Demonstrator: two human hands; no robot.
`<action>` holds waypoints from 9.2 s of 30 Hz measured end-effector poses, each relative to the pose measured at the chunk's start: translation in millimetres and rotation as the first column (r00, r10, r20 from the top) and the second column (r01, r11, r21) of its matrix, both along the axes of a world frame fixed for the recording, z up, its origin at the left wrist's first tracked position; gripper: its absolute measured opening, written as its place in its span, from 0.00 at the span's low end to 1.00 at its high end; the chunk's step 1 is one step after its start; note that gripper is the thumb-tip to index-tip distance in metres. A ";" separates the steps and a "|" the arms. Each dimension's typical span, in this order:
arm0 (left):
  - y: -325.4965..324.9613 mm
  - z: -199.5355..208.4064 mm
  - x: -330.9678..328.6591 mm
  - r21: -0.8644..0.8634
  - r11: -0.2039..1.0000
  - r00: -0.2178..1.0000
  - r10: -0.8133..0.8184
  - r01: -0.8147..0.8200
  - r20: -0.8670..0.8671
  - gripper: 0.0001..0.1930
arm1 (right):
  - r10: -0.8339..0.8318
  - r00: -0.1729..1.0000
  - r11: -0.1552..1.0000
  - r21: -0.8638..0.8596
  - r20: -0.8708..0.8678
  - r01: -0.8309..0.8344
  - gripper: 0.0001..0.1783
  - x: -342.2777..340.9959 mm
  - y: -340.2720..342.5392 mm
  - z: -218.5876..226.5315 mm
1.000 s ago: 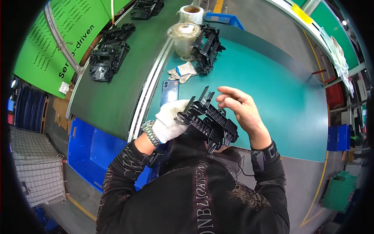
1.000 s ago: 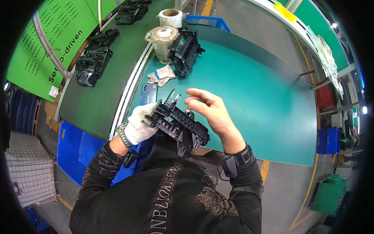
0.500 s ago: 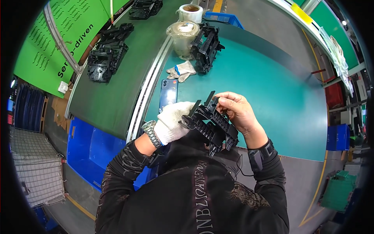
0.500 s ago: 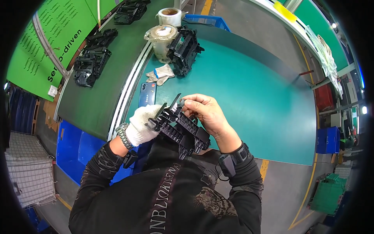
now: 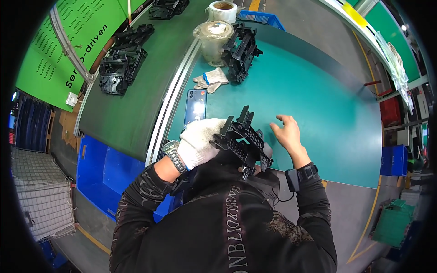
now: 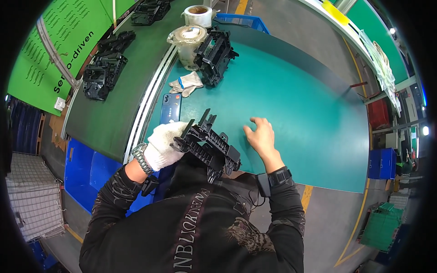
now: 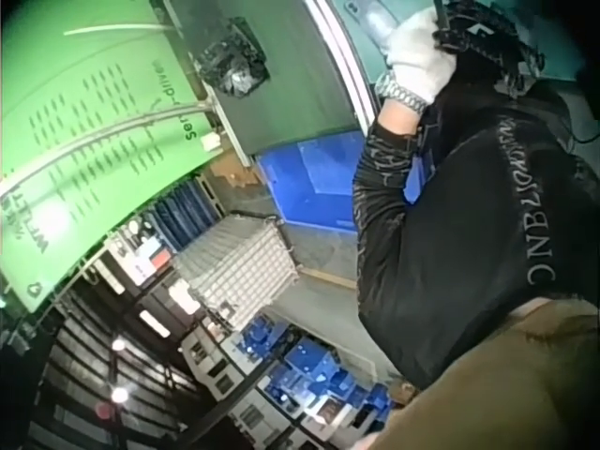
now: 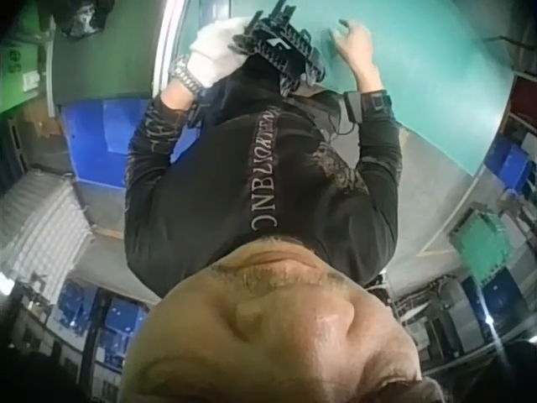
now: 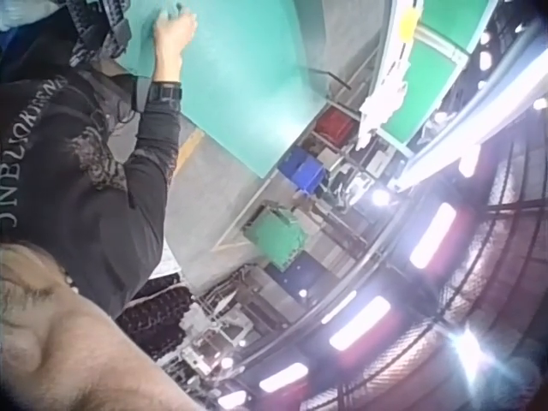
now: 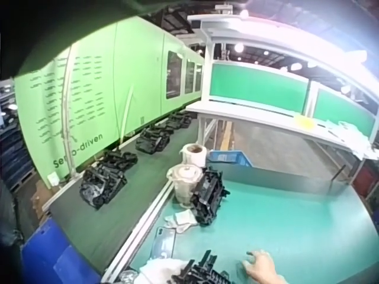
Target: The person picks up a plastic component from a conveyor belt, trims it with a blade, and stacks it on the table. After repeating this, they carry the stack to a large white bag and place it on top of other parts.
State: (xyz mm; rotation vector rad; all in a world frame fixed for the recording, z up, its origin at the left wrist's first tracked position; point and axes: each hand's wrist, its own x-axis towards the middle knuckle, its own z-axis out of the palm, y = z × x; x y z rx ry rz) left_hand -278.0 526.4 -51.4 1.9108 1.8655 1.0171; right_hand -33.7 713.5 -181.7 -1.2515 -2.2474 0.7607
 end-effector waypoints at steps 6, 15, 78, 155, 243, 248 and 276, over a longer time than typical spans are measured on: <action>2.3 -0.6 -0.5 -0.040 0.999 1.000 0.010 -0.010 -0.016 0.16 | -0.017 0.966 0.998 0.059 0.258 0.002 0.13 22.3 -3.7 -32.0; 4.2 -3.1 -0.2 -0.038 0.999 1.000 0.002 -0.001 0.012 0.17 | 0.066 0.966 0.983 0.150 0.251 -0.106 0.08 31.5 -6.0 -45.6; 17.4 -1.4 -5.3 -0.105 0.992 0.988 -0.052 0.067 0.146 0.15 | 0.141 0.799 0.849 -0.344 -0.585 -0.402 0.08 -15.1 -18.6 87.3; 45.1 -12.9 0.5 -0.333 0.897 0.732 0.016 0.290 0.681 0.15 | 0.063 0.864 0.851 -0.425 -0.500 -0.308 0.09 -32.6 31.2 106.1; 345.0 2.9 -34.5 0.027 0.980 0.629 0.147 -0.195 -0.764 0.18 | -0.519 0.628 0.697 -0.712 -0.580 -0.082 0.45 -158.1 273.6 -6.7; 339.7 -4.2 -46.7 0.043 0.975 0.668 0.182 -0.220 -0.722 0.17 | -0.540 0.674 0.702 -0.712 -0.504 0.030 0.35 -164.5 257.0 5.3; 77.2 -0.6 -165.8 0.437 0.653 0.697 0.713 -0.618 -0.077 0.17 | -0.496 0.661 0.609 -0.768 -0.563 -0.198 0.48 -129.6 272.2 -28.2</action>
